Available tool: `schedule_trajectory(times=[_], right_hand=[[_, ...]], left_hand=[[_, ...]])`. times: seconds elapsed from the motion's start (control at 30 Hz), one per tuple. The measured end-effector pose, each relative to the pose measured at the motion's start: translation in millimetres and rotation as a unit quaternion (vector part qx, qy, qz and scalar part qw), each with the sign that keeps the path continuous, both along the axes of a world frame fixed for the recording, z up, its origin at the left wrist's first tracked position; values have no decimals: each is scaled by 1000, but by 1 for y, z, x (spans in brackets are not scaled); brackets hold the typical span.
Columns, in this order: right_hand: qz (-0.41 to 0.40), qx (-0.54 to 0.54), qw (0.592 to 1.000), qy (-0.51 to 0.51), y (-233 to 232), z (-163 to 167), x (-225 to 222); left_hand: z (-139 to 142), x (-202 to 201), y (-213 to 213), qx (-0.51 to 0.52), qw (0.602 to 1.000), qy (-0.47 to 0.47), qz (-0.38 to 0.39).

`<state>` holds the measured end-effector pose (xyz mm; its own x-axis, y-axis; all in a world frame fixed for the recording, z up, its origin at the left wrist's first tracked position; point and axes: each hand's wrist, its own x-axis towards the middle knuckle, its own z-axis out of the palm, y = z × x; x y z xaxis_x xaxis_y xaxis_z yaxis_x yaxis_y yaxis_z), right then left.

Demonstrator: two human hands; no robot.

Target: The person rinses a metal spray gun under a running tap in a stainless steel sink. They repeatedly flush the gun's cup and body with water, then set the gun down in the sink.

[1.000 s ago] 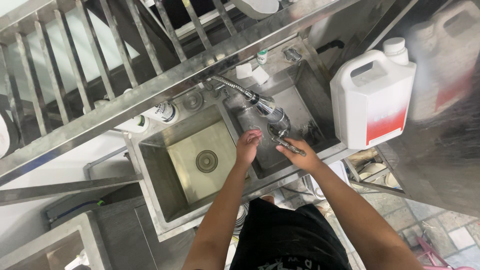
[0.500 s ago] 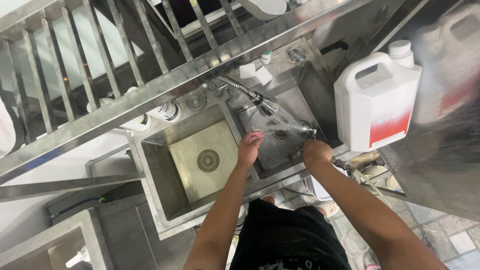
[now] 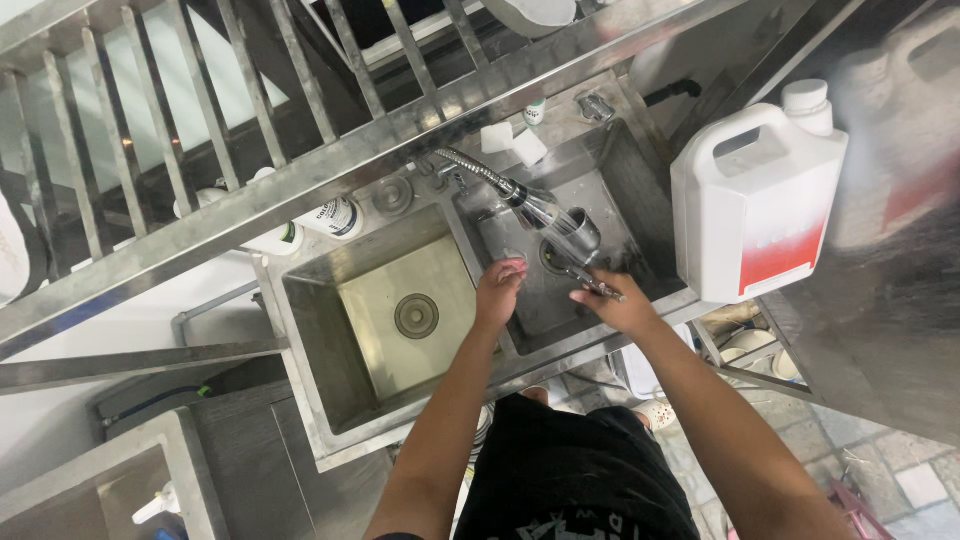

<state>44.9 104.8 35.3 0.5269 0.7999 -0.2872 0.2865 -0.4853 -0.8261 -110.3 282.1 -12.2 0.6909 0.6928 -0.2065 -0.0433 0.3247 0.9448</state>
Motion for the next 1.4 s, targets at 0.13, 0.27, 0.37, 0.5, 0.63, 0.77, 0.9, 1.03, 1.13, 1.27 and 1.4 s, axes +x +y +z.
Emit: schedule_trajectory(times=[0.13,0.27,0.37,0.5,0.63,0.77,0.9,1.03,1.13,1.27,1.4], right_hand=[[-10,34,999,-4,10,-3,-18],[-20,52,998,13,17,-1,-28],[-28,83,996,12,19,2,-33],[-46,62,997,7,20,6,-33],[-42,67,997,0,19,6,-35],[-39,60,997,-7,18,5,-37],[-42,48,998,-6,16,5,-38],[-39,36,998,-16,16,8,-40],[-36,30,999,-8,16,12,-41],[-40,45,998,-8,15,15,-43],[-83,126,988,-39,5,12,-54]], left_hand=[[0,1,1,-11,1000,16,-2],[0,-1,0,5,999,46,3],[0,-5,-1,10,999,36,13],[0,-11,0,-23,999,24,-3],[-3,-9,0,-35,999,19,3],[-4,-7,-1,-28,1000,5,-1],[-1,-7,-2,-45,999,-9,4],[2,-7,-1,-27,1000,15,4],[2,-8,-1,-19,1000,13,1],[0,-9,-1,-13,1000,5,-3],[-1,-5,-2,21,1000,9,-1]])
